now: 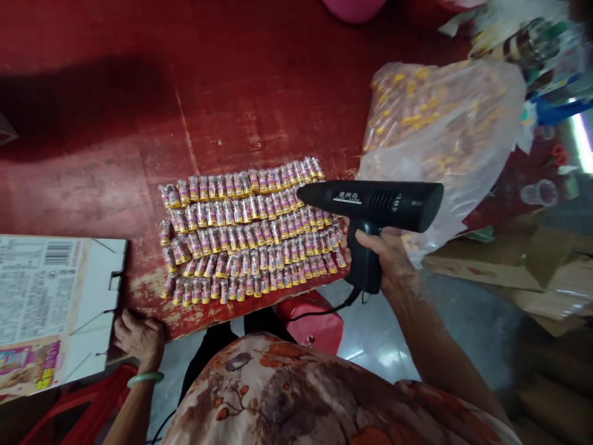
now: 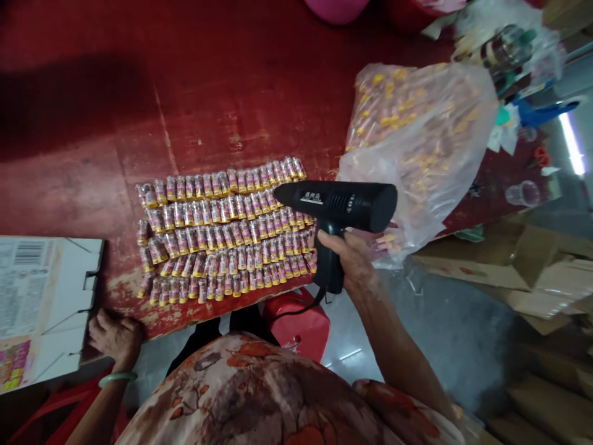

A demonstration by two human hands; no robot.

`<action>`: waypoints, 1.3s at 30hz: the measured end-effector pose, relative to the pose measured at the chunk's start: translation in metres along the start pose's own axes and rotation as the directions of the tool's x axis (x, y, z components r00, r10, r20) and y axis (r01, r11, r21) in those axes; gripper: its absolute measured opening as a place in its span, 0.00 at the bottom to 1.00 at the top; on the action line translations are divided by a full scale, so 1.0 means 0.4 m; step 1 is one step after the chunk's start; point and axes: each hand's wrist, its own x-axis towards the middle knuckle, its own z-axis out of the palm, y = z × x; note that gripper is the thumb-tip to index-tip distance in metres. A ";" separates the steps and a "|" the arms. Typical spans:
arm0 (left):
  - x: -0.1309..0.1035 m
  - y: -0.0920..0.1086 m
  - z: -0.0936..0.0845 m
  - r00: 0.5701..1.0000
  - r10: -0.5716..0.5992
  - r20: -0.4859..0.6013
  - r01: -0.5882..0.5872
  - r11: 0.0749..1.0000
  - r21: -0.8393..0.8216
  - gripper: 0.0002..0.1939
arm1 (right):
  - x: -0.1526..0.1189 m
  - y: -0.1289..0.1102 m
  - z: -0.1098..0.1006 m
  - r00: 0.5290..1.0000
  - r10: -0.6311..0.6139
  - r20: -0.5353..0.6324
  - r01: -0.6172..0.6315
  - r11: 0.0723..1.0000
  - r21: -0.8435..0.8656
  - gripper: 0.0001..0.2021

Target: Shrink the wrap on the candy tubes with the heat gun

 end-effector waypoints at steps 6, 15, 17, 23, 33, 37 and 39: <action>-0.004 -0.003 0.007 1.000 0.020 -0.020 -0.021 1.000 -0.011 0.37 | 0.040 -0.025 0.034 0.989 -0.071 -0.131 0.088 0.988 0.127 0.16; -0.013 0.009 -0.005 1.000 0.014 0.020 -0.013 1.000 -0.021 0.35 | -0.117 0.011 0.229 0.959 0.136 0.250 -0.171 0.977 0.127 0.18; -0.018 0.008 -0.007 0.999 0.022 0.039 -0.021 0.999 -0.026 0.35 | -0.128 0.008 0.258 0.979 0.083 0.184 -0.107 0.987 0.123 0.17; -0.025 -0.001 -0.004 0.997 0.050 0.057 -0.047 0.998 -0.051 0.34 | -0.181 0.014 0.388 0.990 0.060 0.125 -0.072 0.994 0.088 0.17; -0.027 -0.011 -0.001 0.994 0.075 0.083 -0.067 0.993 -0.093 0.33 | -0.241 0.056 0.503 0.982 0.022 0.189 -0.014 0.999 -0.048 0.21; -0.025 -0.015 0.006 0.997 0.066 0.034 -0.061 0.990 -0.125 0.33 | -0.227 0.080 0.336 0.995 -0.018 -0.102 0.023 0.999 0.044 0.21; -0.021 -0.018 0.014 0.998 0.060 0.012 -0.058 0.988 -0.146 0.33 | -0.225 0.099 0.239 0.969 -0.075 -0.234 0.090 0.994 0.055 0.20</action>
